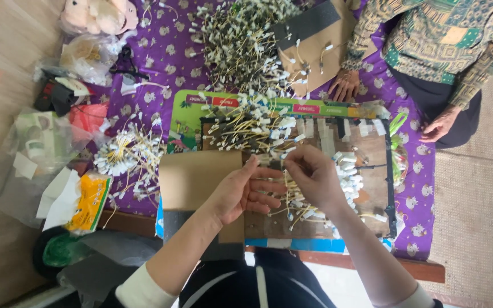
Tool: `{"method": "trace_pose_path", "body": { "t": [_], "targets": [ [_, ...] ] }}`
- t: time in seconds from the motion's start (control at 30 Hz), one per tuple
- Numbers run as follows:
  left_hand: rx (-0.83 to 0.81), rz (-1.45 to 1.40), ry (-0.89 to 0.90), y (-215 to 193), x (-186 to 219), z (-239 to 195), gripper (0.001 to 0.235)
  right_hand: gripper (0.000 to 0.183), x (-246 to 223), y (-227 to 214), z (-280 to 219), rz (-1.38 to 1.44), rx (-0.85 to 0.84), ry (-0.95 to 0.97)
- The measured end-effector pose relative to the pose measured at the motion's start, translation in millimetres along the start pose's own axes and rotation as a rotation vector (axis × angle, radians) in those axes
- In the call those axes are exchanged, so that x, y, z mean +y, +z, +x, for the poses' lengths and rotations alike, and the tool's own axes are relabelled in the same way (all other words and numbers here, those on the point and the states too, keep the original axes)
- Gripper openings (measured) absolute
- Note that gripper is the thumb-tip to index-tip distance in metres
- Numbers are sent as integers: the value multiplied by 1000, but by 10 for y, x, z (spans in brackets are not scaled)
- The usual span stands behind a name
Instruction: Assembling small wire connectors and components onto a template
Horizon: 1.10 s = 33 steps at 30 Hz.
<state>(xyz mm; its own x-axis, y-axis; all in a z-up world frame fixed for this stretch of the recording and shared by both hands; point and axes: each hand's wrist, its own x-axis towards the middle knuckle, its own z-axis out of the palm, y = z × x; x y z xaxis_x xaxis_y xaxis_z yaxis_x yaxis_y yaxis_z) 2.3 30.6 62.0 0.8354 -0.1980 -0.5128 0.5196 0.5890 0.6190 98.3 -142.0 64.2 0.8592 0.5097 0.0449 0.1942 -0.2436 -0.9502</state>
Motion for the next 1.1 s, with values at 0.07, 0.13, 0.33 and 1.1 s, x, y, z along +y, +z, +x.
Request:
{"method": "trace_pose_path", "body": {
  "t": [0.07,0.13,0.33,1.1],
  "targets": [
    [-2,-46,-15,-40,8,50,68,8,-115,-13,-28,21,-19,-33],
    [1,-93,-30,-58,67,73,70,8,-186,-30,-34,44,-43,-65],
    [3,-111,-53,-52,169,66,67,7,-204,-51,-110,-46,-90,-103],
    [7,17,132,96,328,-149,47,3,-338,-12,-312,-62,-10,-10]
  ]
}}
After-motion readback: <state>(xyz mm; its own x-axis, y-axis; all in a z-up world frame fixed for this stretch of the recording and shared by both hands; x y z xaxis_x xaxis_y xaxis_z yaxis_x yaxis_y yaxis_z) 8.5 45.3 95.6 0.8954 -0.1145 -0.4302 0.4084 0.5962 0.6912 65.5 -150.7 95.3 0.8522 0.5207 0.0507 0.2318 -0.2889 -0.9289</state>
